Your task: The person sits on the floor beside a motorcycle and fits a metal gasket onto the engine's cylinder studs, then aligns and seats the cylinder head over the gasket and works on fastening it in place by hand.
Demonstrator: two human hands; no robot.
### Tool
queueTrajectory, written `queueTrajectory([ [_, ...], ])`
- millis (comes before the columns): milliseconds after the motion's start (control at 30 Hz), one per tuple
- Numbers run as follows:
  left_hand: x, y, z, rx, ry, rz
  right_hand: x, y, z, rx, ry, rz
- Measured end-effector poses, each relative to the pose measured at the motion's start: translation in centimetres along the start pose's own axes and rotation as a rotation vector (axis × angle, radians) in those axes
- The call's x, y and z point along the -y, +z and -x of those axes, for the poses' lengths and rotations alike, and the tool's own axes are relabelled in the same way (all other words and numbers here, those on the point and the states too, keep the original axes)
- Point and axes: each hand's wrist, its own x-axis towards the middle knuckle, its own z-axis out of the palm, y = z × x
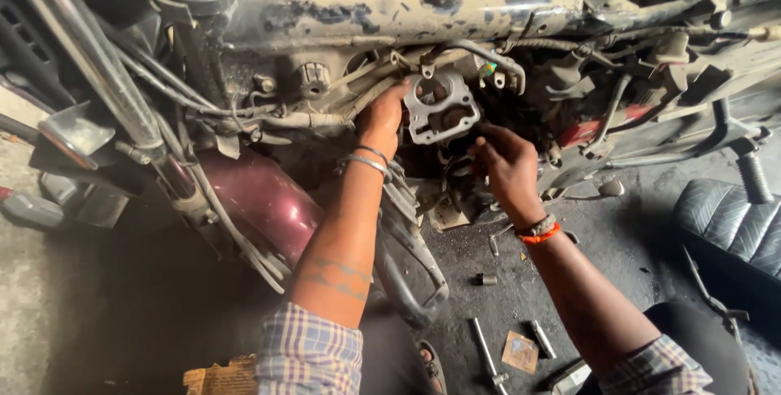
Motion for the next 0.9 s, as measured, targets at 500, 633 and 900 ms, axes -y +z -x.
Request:
queueTrajectory([
  [500,0.2,1.0,0.2,0.104,0.163,-0.137,0.0,-1.2,-1.8,0.004,-0.086,-0.209],
  [633,-0.3,1.1,2.2,0.011,0.308,-0.553,-0.2,-1.4,-1.1,0.013,-0.083,-0.213],
  [900,-1.4,1.5,2.8,-0.07,0.333,-0.472,-0.3,-1.2,-1.8,0.033,-0.104,-0.164],
])
